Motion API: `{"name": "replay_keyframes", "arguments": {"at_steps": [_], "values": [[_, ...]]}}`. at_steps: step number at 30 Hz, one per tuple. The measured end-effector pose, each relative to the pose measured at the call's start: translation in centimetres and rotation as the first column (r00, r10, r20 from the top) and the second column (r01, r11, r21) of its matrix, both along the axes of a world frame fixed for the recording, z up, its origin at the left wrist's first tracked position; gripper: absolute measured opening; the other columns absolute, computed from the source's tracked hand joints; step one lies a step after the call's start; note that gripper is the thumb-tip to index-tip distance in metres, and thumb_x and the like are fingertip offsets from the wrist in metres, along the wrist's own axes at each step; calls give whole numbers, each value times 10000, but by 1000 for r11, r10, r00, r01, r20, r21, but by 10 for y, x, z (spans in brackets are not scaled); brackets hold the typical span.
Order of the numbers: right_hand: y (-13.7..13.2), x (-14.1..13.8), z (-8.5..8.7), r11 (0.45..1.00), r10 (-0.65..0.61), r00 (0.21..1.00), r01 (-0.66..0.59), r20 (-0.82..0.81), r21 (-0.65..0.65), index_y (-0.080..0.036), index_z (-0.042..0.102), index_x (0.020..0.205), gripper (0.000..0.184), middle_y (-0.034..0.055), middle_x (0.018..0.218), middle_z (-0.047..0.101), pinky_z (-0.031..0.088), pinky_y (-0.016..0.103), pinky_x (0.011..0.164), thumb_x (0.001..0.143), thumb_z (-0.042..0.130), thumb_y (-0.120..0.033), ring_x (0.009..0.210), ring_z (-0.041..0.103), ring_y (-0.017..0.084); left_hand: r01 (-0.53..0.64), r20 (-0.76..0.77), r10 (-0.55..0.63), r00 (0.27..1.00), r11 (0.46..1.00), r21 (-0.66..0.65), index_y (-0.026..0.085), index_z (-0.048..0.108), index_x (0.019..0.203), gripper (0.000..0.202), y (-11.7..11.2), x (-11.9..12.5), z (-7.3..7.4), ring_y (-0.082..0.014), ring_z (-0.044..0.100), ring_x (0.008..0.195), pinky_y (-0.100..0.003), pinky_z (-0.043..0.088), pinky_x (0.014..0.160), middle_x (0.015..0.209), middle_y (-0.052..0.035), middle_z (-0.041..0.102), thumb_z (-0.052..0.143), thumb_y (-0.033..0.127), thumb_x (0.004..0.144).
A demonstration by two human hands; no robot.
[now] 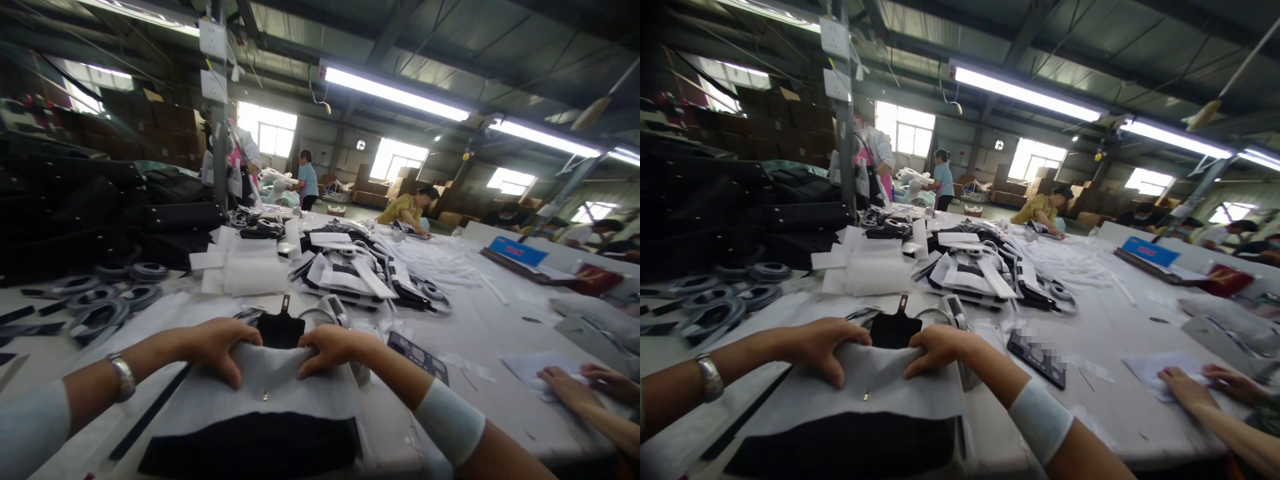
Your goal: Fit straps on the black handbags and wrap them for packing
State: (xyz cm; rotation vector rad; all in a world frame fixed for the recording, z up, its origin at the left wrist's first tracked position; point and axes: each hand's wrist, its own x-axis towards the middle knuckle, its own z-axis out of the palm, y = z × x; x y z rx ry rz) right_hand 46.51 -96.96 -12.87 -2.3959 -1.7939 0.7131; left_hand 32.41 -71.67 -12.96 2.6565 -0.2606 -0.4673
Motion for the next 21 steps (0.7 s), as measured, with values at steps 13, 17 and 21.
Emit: {"name": "replay_keyframes", "arguments": {"at_steps": [13,17,21], "values": [[-19,-18,-50,970,-63,983,100,-170,220,-239,381,1528,663,124,1588,386,335,453,1188,945,608,-458,1458,365,290,-7,-247,-63,967,962,-272,325,670,1201,676,26,12,-58,-289,715,922,-260,486,707,1024,-6,761,853,584,604],[-18,-32,-48,954,177,959,-111,-223,279,-269,468,1463,479,26,1556,457,292,378,1224,1023,492,-457,1462,373,207,-30,-277,-55,959,955,-296,334,644,1239,702,33,13,-69,-292,732,891,-252,487,669,975,-2,775,831,626,629],[-22,-53,-86,892,272,962,-253,3,373,-320,417,1487,438,-60,1436,588,390,367,1179,1057,422,-402,1364,514,188,-45,-311,-59,949,947,-317,363,605,1301,736,42,17,-83,-279,741,924,-251,525,739,1029,1,778,821,631,651]]}}
